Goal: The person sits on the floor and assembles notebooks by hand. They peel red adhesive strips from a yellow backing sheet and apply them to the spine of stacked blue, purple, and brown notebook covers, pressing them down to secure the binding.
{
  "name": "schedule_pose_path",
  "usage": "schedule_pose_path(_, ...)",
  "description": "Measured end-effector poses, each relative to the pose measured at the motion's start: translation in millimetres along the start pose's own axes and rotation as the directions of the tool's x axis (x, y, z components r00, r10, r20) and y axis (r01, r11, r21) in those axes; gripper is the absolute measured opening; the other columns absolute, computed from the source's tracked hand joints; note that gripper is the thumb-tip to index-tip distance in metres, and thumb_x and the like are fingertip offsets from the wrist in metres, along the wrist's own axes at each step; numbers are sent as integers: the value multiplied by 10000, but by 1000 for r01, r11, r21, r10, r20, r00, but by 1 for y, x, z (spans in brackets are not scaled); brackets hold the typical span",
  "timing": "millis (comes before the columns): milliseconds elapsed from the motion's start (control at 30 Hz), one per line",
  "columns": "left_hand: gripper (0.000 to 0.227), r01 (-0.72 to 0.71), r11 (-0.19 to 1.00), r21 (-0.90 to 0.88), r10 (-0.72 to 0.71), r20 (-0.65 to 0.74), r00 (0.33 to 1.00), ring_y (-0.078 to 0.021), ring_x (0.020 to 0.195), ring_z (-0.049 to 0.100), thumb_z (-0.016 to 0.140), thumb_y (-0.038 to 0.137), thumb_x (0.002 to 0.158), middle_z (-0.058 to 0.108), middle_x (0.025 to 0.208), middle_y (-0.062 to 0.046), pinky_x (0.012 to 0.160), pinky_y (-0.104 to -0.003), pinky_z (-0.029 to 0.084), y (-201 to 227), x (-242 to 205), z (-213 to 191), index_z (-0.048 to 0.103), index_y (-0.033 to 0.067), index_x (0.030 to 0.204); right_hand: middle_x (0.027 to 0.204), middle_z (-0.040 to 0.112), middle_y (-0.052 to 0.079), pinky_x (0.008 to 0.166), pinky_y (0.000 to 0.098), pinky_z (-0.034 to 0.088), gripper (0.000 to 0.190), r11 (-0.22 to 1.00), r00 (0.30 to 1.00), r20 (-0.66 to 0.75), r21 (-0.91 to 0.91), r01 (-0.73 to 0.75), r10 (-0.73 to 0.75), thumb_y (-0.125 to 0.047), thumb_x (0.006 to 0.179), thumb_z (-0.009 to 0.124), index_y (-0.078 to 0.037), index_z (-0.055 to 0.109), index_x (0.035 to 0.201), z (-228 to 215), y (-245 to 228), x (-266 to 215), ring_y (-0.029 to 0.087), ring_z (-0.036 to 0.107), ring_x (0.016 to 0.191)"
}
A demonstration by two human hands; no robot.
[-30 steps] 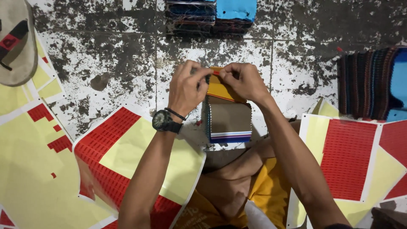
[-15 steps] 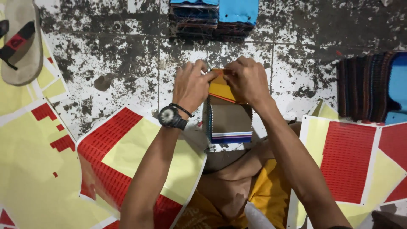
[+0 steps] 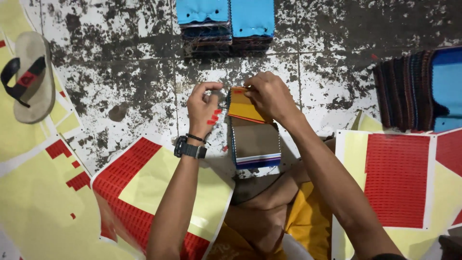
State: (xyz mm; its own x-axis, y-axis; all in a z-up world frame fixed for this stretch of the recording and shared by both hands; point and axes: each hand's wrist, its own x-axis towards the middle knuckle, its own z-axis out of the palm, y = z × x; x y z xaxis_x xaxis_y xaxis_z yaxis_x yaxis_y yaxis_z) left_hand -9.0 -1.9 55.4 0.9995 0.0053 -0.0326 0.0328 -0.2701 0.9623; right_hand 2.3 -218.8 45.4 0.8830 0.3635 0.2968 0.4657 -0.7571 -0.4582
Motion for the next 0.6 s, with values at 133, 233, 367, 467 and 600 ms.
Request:
schedule_pose_path(133, 349, -6, 1000, 4, 6, -15, 1000, -21, 644, 463, 540, 2, 808, 675, 934, 19, 652, -210, 464, 4, 0, 0, 762, 189, 1000, 798, 688, 4, 715, 335, 560, 82, 989, 998, -66, -145, 6, -16, -133, 839, 841, -153, 774, 881, 14, 3, -9, 222, 696, 801)
schedule_pose_path(233, 349, -4, 999, -39, 3, -26, 1000, -22, 610, 460, 540, -4, 799, 671, 913, 1, 617, -214, 458, 6, 0, 1, 765, 173, 999, 899, 733, 10, 808, 320, 565, 72, 969, 995, -76, -242, 44, -64, -229, 860, 857, -212, 788, 874, 5, -6, -10, 193, 720, 911)
schedule_pose_path(367, 275, -22, 998, -52, 20, -36, 999, 4, 633, 410, 574, 4, 860, 674, 978, -18, 621, -193, 435, 7, 3, 7, 747, 136, 1029, 842, 707, 32, 721, 292, 588, 70, 983, 993, 35, -142, 115, -111, -156, 864, 786, -149, 758, 800, -19, -26, -15, 204, 698, 862)
schedule_pose_path(467, 169, -55, 998, -22, 53, -61, 997, -16, 661, 445, 638, 93, 896, 660, 965, -11, 644, -209, 433, -3, 7, 21, 737, 148, 1021, 830, 736, 138, 718, 383, 597, 75, 951, 981, 191, 296, -87, 30, -92, 833, 788, -44, 764, 886, -46, -50, -11, 306, 730, 823)
schedule_pose_path(600, 118, -50, 999, -19, 50, -10, 999, -151, 960, 619, 667, 234, 966, 667, 1011, -39, 800, -304, 466, -2, 8, 35, 717, 164, 1046, 824, 755, 149, 749, 405, 565, 149, 690, 929, 325, 631, -355, 180, -119, 930, 717, -20, 763, 1030, -52, -53, -5, 201, 668, 828)
